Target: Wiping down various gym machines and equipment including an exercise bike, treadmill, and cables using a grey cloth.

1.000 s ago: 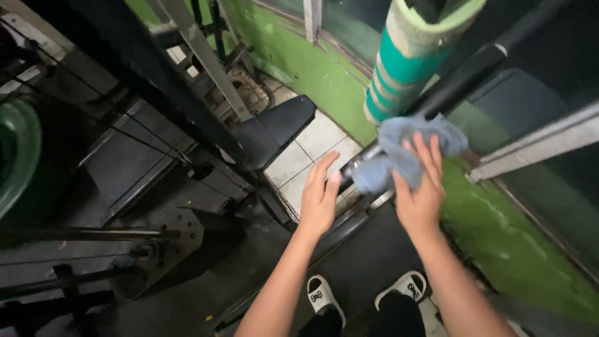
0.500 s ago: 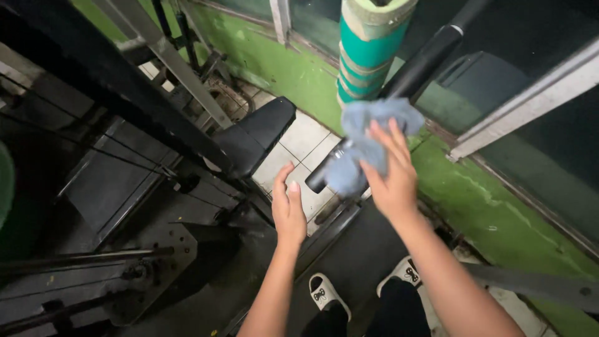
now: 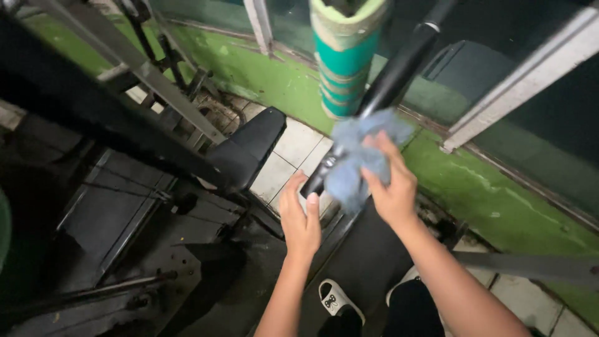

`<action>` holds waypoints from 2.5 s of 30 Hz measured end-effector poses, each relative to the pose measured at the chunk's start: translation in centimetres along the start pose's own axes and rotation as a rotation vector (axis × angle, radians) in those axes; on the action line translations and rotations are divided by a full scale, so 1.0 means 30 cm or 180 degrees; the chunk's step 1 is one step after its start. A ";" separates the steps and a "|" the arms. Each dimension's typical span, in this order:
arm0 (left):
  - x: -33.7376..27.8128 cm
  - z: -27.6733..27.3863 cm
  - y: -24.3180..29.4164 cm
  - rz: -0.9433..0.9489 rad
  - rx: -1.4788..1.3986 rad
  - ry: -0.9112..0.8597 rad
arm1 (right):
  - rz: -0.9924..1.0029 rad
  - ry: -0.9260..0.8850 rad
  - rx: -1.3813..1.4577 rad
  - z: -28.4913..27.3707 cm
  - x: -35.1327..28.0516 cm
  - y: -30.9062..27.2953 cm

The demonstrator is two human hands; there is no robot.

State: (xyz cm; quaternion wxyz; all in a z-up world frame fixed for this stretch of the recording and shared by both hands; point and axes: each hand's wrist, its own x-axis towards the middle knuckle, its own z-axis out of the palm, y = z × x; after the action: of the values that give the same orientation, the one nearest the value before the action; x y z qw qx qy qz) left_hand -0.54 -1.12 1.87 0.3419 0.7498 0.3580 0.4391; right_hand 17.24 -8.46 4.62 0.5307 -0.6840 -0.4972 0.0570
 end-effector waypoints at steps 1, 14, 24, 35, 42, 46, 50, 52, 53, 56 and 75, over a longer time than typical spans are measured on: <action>-0.004 0.003 0.009 0.0005 -0.0007 -0.0042 | 0.0032 0.0028 -0.0011 0.024 -0.009 0.013; -0.027 0.469 0.393 0.0763 -0.1147 -0.2186 | 0.0891 -0.0104 0.0085 -0.614 -0.416 0.144; -0.280 0.921 1.027 0.1633 -0.3220 -0.4320 | 0.0976 0.2738 0.2346 -1.201 -1.038 0.059; -0.470 1.219 1.272 0.1217 -0.1883 -0.5487 | 0.1844 0.3628 0.2762 -1.330 -1.225 0.004; -0.456 1.196 1.428 0.3041 -0.2669 -0.5677 | 0.3883 0.4029 -0.0499 -1.250 -1.113 -0.214; -0.447 1.277 1.435 0.3943 -0.3635 -0.5234 | 0.3794 0.4549 -0.2358 -1.133 -0.990 -0.315; -0.414 1.304 1.400 0.4345 -0.3863 -0.6210 | 0.3650 0.4174 -0.4053 -0.913 -1.012 -0.322; -0.377 1.306 1.360 0.4525 -0.3399 -0.6911 | 0.3901 0.4064 -0.4187 -0.817 -0.985 -0.306; -0.368 1.314 1.342 0.5123 -0.2441 -0.7340 | 0.4620 0.3838 -0.2653 -0.820 -0.927 -0.311; -0.369 1.292 1.300 0.5522 -0.1609 -0.7408 | 0.4548 0.3681 -0.1809 -0.783 -0.914 -0.245; -0.803 1.143 0.967 0.7437 -0.1332 -0.5153 | 0.4450 0.3423 -0.3054 -0.517 -1.222 -0.077</action>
State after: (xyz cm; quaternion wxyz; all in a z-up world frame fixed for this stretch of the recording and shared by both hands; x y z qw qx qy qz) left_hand 28.69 -42.88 2.85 0.0000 0.5846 -0.8106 -0.0328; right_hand 6.92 -46.13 -3.39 0.2005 -0.8990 0.3516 -0.1672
